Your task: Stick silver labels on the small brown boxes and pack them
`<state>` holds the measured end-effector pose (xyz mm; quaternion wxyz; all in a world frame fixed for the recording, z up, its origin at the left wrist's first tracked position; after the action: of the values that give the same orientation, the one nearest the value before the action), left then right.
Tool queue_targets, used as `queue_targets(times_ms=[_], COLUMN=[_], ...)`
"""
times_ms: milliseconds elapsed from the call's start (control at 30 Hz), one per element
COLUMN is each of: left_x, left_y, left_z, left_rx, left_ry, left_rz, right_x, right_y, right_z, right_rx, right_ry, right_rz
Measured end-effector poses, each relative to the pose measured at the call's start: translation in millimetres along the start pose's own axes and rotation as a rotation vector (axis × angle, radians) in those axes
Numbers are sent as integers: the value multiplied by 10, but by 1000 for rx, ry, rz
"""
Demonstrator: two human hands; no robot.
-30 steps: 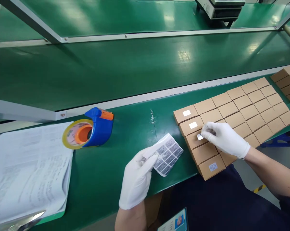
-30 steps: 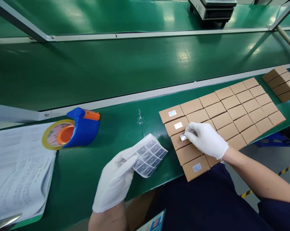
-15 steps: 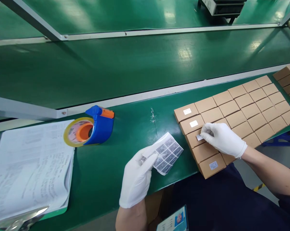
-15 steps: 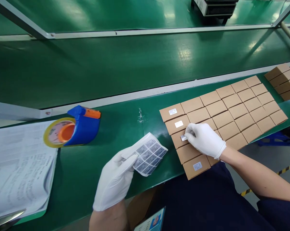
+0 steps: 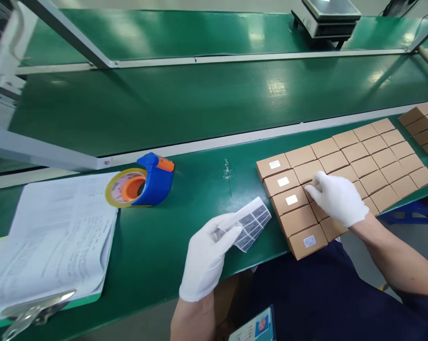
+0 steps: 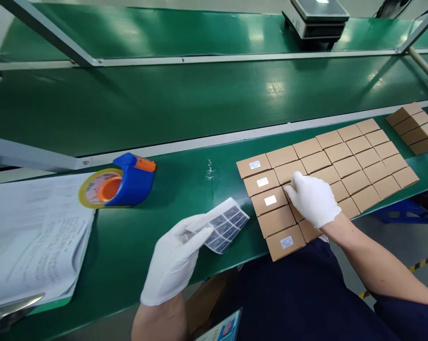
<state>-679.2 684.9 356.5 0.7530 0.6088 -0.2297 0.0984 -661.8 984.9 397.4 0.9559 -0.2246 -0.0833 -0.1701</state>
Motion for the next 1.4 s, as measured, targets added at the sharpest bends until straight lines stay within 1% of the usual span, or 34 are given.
queue_targets(times_ms=[33, 100, 133, 167, 200, 267, 333, 400, 467, 533, 633, 800, 900, 1033, 1167, 1233, 1333, 1400], left_x=[31, 90, 116, 139, 160, 192, 218, 245, 274, 308, 345, 346, 325, 285, 236, 214, 192, 181], left_y=[35, 99, 121, 133, 134, 106, 67, 47, 63, 112, 189, 199, 164, 124, 94, 74, 43, 36], left_z=[-19, -63, -82, -96, -104, -96, -72, -45, -22, -8, -18, -65, -92, -110, -124, -128, -128, -136], left_rx=[-44, -120, -147, -167, -179, -199, -241, -305, -360, -384, -359, -334, -332, -340, -256, -183, -100, -80], left_ry=[-11, -35, -40, -37, -23, 37, 97, 132, 147, 149, 109, 67, 63, 101, 104, 95, 103, 100], left_rz=[-30, -98, -127, -149, -162, -173, -193, -231, -278, -342, -415, -412, -405, -394, -345, -302, -246, -233], right_x=[24, 99, 139, 171, 192, 206, 209, 216, 225, 241, 281, 316, 298, 272, 276, 283, 302, 320], right_y=[-44, -212, -308, -395, -469, -569, -630, -672, -700, -726, -765, -744, -698, -654, -628, -612, -583, -559], right_z=[17, -6, -43, -94, -155, -276, -353, -389, -408, -423, -437, -449, -478, -513, -514, -484, -414, -389], right_rx=[-134, -443, -574, -669, -725, -761, -741, -711, -703, -725, -776, -786, -753, -728, -732, -714, -640, -582], right_ry=[-5, -76, -129, -183, -233, -297, -317, -323, -336, -356, -367, -292, -276, -279, -248, -158, 58, 168], right_rz=[106, 375, 482, 540, 551, 502, 504, 558, 572, 548, 553, 598, 565, 516, 503, 548, 689, 778])
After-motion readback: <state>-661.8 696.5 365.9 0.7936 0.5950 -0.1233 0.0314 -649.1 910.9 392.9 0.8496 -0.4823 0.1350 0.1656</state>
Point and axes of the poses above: each hand's wrist, its own x-axis away from the middle knuckle, its own z-axis out of the back of the hand, y = z × x, the point moved 3 cm from there along -x, towards the middle knuckle, and after that the axes turned 13 degrees about -x, right-handed, at the moved point
